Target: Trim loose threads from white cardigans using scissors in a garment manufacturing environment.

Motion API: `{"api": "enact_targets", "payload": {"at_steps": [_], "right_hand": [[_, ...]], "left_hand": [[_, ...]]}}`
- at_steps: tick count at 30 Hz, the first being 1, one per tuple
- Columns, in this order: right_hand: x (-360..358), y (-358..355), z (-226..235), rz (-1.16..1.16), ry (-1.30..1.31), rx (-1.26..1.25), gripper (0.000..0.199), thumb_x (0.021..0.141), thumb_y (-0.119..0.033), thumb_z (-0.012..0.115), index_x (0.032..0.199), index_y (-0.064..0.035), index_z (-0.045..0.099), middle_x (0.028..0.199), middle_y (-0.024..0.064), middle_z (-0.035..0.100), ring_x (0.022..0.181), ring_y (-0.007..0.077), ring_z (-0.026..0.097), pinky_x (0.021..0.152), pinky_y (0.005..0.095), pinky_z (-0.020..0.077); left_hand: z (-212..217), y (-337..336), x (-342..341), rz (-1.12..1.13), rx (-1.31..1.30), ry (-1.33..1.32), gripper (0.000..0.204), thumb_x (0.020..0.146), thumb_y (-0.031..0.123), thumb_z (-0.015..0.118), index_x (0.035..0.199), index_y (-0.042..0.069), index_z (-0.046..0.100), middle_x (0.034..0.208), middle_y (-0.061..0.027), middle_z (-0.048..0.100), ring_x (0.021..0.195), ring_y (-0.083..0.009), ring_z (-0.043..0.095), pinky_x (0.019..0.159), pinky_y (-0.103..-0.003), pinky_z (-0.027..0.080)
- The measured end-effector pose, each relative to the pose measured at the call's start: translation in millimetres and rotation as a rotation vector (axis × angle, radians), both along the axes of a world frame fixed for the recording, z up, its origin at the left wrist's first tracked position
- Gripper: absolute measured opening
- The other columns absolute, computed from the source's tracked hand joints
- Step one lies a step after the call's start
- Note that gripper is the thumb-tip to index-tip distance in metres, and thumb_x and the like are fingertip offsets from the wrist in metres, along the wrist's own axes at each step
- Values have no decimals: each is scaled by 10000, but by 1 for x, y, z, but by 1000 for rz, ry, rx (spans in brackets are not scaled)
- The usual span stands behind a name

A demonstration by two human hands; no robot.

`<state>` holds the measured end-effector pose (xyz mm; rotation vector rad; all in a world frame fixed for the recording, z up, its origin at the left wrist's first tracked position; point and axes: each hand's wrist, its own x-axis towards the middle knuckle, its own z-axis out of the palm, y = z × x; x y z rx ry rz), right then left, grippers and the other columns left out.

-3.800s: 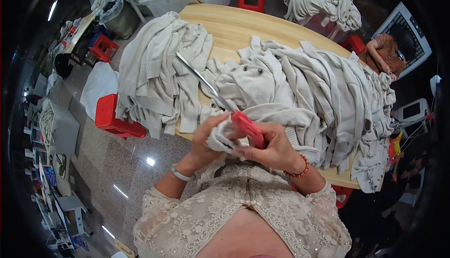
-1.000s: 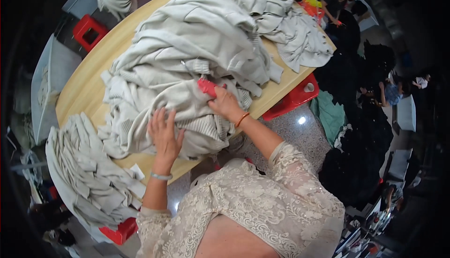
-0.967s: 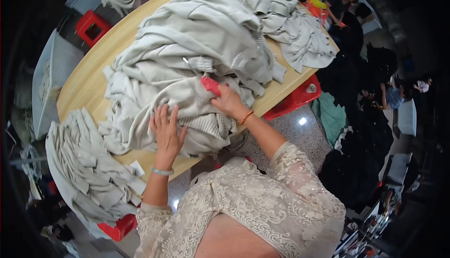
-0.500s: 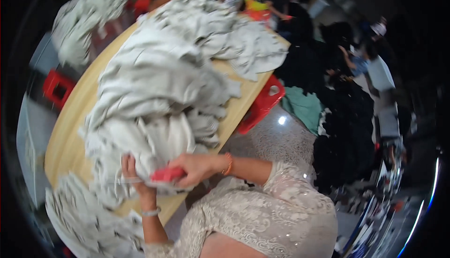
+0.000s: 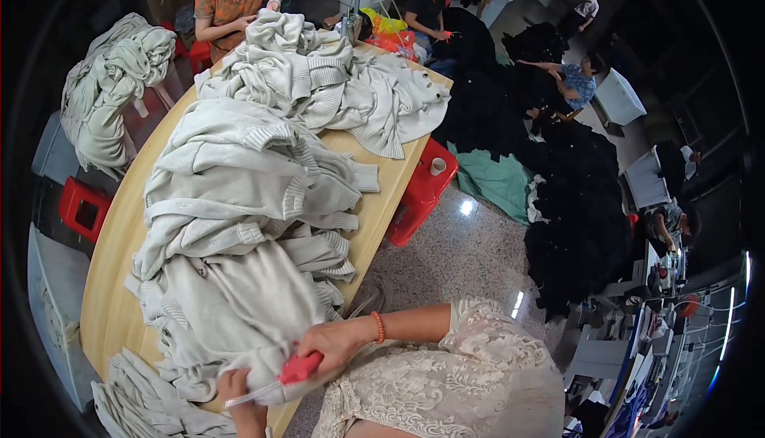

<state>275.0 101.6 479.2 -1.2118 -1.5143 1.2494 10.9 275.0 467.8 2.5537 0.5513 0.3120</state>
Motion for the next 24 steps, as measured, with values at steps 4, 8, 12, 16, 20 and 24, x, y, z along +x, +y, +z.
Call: {"api": "enact_targets", "payload": {"at_steps": [4, 8, 12, 16, 20, 24], "right_hand": [[-12, -3, -59, -534, -174, -116, 402, 813, -386, 685, 767, -9, 552, 628, 196, 542, 652, 385, 587, 601, 434, 436], [-14, 9, -72, -700, -221, -65, 455, 800, -408, 720, 887, 8, 559, 770, 192, 608, 744, 382, 620, 671, 419, 470], [-23, 26, -84, -689, -277, -38, 504, 773, -411, 742, 961, 5, 528, 880, 192, 611, 842, 383, 611, 723, 423, 473], [-33, 28, -77, -606, -279, -87, 478, 769, -382, 726, 931, 8, 503, 892, 201, 604, 874, 408, 605, 739, 443, 467], [-31, 26, -80, -624, -261, -123, 406, 776, -314, 698, 927, 11, 507, 902, 219, 605, 877, 418, 598, 744, 452, 465], [-27, 28, -81, -619, -267, -131, 331, 775, -260, 665, 876, 9, 500, 847, 232, 603, 829, 424, 599, 727, 463, 457]], "left_hand": [[-12, -5, -3, 7, -229, 317, 781, 557, 0, 819, 1272, 37, 505, 1212, -197, 512, 1147, -385, 508, 963, -420, 441], [-26, 31, 25, 372, -731, -82, 701, 758, 39, 738, 1392, 50, 439, 1159, -72, 535, 995, -188, 557, 852, -328, 472], [-68, 89, 57, 532, -127, -310, 665, 835, 121, 727, 1409, 23, 407, 1141, -121, 516, 965, -224, 513, 838, -340, 448], [-77, 132, 89, 681, -31, -197, 733, 821, 256, 751, 1415, 12, 399, 1233, -212, 509, 1046, -304, 522, 899, -382, 440], [-53, 126, 129, 680, 26, -61, 710, 810, 309, 730, 1379, 2, 436, 1260, -249, 544, 1103, -368, 571, 930, -410, 446], [-50, 140, 138, 624, 61, 120, 593, 804, 280, 709, 1284, -5, 509, 1191, -253, 598, 1079, -388, 595, 923, -425, 451]]}}
